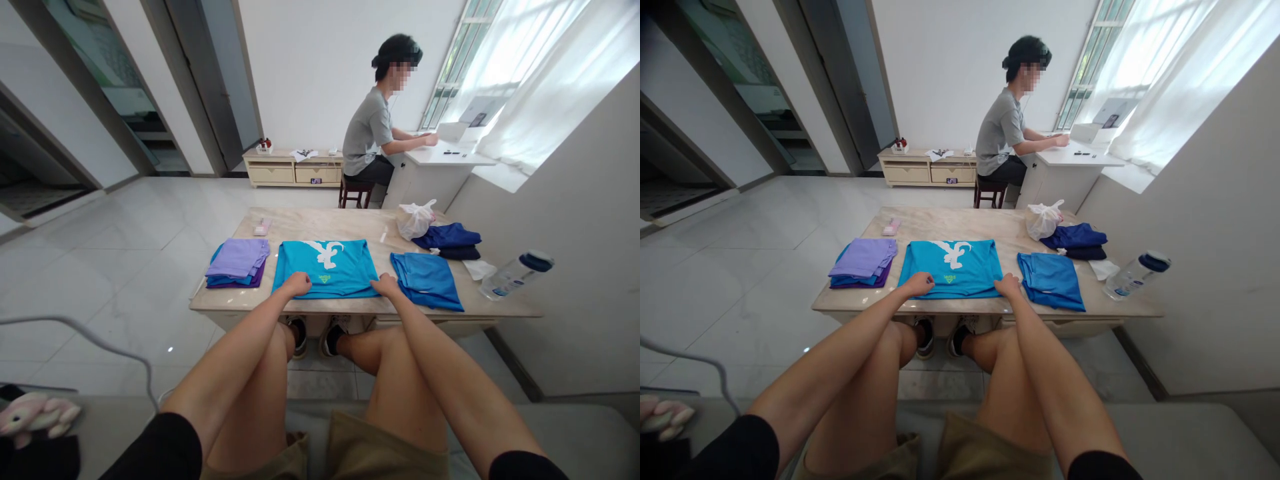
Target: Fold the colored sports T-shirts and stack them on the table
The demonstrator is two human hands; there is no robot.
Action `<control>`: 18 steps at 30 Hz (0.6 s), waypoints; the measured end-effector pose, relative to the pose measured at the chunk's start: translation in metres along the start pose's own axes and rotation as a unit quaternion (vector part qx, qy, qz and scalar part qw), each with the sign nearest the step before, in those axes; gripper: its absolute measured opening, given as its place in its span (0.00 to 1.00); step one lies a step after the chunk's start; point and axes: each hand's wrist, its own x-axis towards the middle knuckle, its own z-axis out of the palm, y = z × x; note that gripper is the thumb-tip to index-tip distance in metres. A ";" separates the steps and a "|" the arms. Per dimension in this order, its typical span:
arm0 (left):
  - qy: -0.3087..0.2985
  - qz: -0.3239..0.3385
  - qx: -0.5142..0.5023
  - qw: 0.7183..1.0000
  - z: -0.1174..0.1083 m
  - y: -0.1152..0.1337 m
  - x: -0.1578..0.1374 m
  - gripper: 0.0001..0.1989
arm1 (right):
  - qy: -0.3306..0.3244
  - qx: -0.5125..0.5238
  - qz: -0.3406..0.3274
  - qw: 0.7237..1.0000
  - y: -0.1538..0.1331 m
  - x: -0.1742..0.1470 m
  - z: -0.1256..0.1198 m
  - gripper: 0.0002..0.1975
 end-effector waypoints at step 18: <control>-0.023 -0.066 -0.076 0.995 0.126 0.145 0.063 0.32 | -0.102 0.286 -0.061 0.951 -0.001 0.017 0.023 0.26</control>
